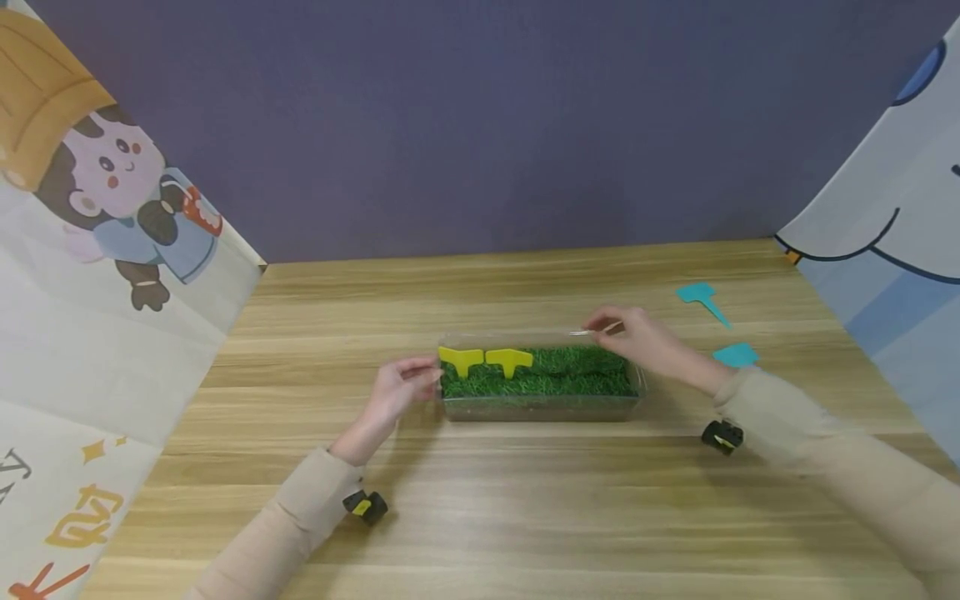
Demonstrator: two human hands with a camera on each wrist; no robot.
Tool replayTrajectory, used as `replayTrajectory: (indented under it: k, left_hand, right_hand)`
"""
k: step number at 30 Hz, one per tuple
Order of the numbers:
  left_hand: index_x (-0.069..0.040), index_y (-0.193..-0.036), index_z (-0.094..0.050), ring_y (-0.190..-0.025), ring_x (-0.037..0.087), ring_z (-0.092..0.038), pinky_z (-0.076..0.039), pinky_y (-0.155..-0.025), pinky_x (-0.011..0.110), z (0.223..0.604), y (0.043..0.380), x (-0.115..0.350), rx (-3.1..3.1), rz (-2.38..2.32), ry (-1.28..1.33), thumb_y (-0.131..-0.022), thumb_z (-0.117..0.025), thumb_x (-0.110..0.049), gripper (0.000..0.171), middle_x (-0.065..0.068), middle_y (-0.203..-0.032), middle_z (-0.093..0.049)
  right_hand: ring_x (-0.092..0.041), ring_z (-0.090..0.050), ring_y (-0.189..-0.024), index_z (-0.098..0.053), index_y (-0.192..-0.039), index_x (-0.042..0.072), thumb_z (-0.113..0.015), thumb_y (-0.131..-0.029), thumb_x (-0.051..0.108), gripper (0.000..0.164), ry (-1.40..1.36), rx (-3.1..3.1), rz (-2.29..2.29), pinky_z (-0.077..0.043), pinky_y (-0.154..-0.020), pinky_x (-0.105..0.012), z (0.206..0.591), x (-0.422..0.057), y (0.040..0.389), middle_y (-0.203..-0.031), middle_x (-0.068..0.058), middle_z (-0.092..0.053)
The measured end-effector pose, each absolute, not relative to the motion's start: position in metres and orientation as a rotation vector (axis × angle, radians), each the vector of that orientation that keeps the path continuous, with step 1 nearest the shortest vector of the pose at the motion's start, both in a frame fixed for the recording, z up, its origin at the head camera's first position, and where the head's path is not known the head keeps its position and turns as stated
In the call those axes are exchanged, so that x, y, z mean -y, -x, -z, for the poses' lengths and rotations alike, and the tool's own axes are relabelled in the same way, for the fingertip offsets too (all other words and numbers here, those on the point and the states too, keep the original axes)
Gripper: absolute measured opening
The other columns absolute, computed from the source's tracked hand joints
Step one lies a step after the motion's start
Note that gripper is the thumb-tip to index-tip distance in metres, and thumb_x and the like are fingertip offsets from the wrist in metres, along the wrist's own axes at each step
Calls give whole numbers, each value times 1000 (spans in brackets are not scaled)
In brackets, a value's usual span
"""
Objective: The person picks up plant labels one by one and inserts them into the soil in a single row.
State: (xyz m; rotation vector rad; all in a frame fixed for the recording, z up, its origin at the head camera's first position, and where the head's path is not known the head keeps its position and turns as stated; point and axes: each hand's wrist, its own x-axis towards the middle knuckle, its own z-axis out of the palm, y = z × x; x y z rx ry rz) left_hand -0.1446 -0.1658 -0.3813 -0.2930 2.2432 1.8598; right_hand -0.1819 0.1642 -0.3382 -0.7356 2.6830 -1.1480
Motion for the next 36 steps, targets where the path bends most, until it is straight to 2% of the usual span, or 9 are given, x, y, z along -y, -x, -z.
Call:
replayTrajectory:
  k: [11,25,29,36]
  left_hand:
    - [5,-115,-52,-91,27,-59,-53,-78,32,381,144,165,-2242,-1870,289,-81,-59,-1,35,22,-113,-56]
    - [5,-115,-53,-86,22,-61,-54,-77,31,381,143,166,-2266,-1857,279,-81,-59,-1,35,22,-112,-56]
    - [4,-115,-53,-89,25,-60,-53,-77,32,381,143,166,-2264,-1858,276,-81,-59,-2,35,21,-111,-57]
    - [4,-115,-54,-86,24,-61,-54,-77,32,382,143,166,-2262,-1853,281,-81,-59,-2,34,21,-111,-57]
  right_hand:
    - [-33,-56,-91,-56,-103,-9,-53,-85,-1,19,718,-2800,1120,-50,-79,-45,341,-203,185,-100,-23,-59]
    - [-38,-55,-89,-56,-102,-11,-53,-86,0,19,600,-2892,1009,-51,-72,-45,354,-246,185,-98,-27,-57]
    - [-39,-54,-91,-54,-105,-10,-51,-87,1,22,567,-2897,942,-51,-73,-46,356,-258,186,-100,-28,-57]
    - [-42,-53,-92,-53,-107,-12,-50,-87,1,24,532,-2905,835,-49,-74,-50,360,-278,191,-102,-31,-55]
